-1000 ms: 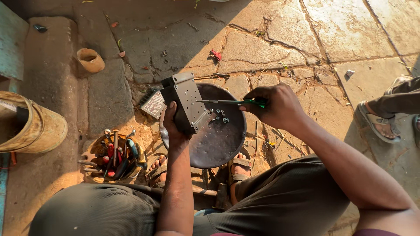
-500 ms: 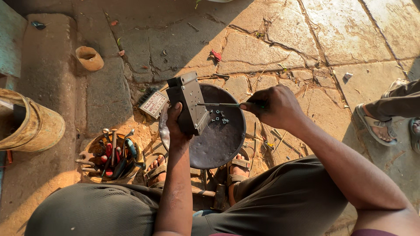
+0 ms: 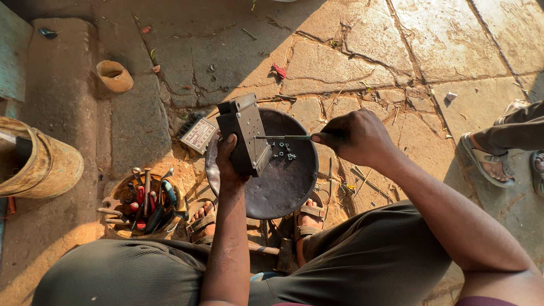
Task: The person uses a screwdriver to remove screws from a metal electrical box, opens it, and manipulates internal wires and a circuit board. The person then reassembles the box and continues adjusting the internal components.
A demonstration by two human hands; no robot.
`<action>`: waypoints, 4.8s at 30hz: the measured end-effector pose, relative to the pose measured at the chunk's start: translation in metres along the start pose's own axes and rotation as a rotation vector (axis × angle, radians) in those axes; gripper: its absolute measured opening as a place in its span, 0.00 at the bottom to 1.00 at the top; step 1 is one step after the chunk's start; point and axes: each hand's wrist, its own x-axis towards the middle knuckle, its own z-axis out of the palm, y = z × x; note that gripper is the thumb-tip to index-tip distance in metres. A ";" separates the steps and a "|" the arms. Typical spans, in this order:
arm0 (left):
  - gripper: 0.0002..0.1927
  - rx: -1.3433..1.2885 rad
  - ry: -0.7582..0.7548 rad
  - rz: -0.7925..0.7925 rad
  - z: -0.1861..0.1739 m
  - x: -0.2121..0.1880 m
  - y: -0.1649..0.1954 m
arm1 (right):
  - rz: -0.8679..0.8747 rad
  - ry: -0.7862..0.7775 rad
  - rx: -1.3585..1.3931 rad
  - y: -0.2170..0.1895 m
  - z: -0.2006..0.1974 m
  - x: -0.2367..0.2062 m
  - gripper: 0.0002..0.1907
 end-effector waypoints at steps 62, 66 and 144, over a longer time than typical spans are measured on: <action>0.31 0.123 -0.044 -0.011 0.007 -0.008 0.009 | -0.151 0.005 0.045 0.005 -0.005 -0.002 0.19; 0.34 0.090 -0.024 -0.090 0.035 -0.018 0.030 | -0.448 0.254 0.068 -0.005 -0.006 -0.007 0.14; 0.29 0.163 -0.050 0.015 -0.012 0.003 0.046 | 0.402 -0.396 0.060 -0.035 0.003 0.022 0.26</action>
